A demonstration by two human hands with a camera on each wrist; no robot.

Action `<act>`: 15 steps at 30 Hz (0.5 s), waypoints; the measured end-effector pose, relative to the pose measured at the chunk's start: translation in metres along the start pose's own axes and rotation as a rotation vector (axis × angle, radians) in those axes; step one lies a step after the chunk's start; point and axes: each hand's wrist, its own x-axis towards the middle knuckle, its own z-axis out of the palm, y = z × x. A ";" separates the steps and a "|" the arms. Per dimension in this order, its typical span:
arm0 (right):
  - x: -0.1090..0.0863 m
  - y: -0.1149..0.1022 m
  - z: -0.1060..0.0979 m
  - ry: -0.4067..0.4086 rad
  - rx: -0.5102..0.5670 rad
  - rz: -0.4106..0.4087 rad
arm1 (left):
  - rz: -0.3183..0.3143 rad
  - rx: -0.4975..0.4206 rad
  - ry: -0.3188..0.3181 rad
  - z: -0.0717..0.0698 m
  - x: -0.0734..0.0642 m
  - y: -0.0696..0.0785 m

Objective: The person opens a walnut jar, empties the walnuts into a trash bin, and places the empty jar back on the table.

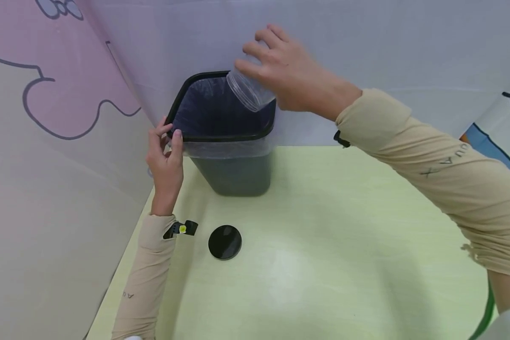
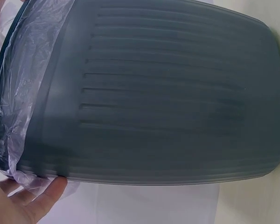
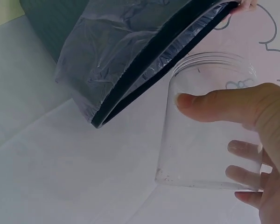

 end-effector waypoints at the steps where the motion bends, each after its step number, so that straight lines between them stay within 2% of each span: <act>1: 0.000 0.000 -0.001 0.011 0.000 0.005 | 0.000 0.004 -0.002 0.000 0.001 0.000; 10: -0.001 0.001 -0.002 0.033 -0.007 0.018 | 0.005 0.018 -0.009 -0.002 0.003 -0.002; 15: 0.000 -0.001 0.001 -0.007 -0.030 -0.013 | 0.005 0.023 -0.015 -0.002 0.004 -0.005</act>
